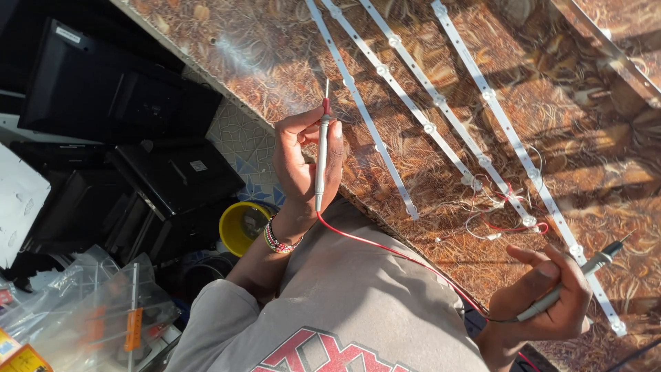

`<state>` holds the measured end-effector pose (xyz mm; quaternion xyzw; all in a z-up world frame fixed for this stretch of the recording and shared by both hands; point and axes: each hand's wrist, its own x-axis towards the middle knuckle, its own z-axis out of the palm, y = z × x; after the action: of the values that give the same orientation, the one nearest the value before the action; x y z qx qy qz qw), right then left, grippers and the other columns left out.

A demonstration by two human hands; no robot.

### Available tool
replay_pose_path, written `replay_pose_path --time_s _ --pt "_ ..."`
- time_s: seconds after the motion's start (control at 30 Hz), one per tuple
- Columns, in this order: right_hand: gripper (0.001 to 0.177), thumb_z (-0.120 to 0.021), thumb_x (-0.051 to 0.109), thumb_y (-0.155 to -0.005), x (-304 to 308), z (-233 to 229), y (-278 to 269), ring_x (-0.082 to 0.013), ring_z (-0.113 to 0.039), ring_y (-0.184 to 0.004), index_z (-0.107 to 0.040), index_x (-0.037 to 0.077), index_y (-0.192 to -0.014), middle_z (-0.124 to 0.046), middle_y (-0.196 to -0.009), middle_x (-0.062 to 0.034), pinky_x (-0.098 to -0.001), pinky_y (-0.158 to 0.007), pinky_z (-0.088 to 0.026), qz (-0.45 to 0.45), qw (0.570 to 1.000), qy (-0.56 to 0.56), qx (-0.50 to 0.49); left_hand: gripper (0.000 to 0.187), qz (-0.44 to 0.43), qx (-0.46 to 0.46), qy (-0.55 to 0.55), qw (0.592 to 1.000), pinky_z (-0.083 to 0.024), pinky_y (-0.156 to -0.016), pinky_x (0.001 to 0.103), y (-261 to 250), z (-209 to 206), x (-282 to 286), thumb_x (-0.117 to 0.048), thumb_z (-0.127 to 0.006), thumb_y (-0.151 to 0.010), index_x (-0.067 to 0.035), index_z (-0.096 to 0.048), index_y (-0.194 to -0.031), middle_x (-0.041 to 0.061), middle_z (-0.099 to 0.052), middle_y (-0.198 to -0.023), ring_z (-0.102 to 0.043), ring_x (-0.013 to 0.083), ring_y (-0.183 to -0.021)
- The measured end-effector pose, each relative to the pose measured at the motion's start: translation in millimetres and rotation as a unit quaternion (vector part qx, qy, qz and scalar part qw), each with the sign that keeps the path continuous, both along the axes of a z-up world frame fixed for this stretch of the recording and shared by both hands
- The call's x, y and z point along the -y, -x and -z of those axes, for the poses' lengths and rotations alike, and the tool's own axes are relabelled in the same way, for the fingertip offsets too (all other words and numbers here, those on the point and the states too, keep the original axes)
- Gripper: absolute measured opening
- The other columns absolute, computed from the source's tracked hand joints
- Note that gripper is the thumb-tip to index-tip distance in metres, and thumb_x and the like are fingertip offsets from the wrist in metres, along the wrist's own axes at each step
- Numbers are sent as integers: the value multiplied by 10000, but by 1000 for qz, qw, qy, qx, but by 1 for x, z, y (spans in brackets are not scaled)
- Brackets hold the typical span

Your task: Testing LED backlight strips with a multimeter and installing them into a television chassis.

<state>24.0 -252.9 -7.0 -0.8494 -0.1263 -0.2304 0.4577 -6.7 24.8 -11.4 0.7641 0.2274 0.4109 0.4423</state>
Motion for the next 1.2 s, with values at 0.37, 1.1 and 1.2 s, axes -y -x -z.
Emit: replay_pose_path --time_s 0.37,1.1,1.2 --pt "292 -520 78 -1214 9 15 0 -358 -727 -711 -626 -189 -1158 -640 -828 -228 -334 -688 -473 -2 1000 -23 -18 235 7 -14 6 1000 -561 -766 277 -5 6 -1 -79 -649 -1036 -91 -549 -1248 59 -646 -1048 -588 111 -798" --pt "243 -639 21 -1038 -6 15 -29 -465 -597 -1235 -656 -4 -1279 -688 -1326 -216 -538 -1028 -428 -230 959 162 -34 213 215 -86 79 970 -611 -757 353 11 16 31 -155 -761 -979 -8 -693 -1117 144 -716 -929 -749 248 -790" --pt "296 -666 39 -1057 -12 12 -34 -508 -567 -1222 -602 -33 -1337 -674 -1275 -290 -563 -1031 -373 -207 955 204 -53 201 211 -85 63 972 -622 -757 360 11 16 27 -123 -782 -956 -12 -704 -1104 148 -726 -939 -762 266 -796"
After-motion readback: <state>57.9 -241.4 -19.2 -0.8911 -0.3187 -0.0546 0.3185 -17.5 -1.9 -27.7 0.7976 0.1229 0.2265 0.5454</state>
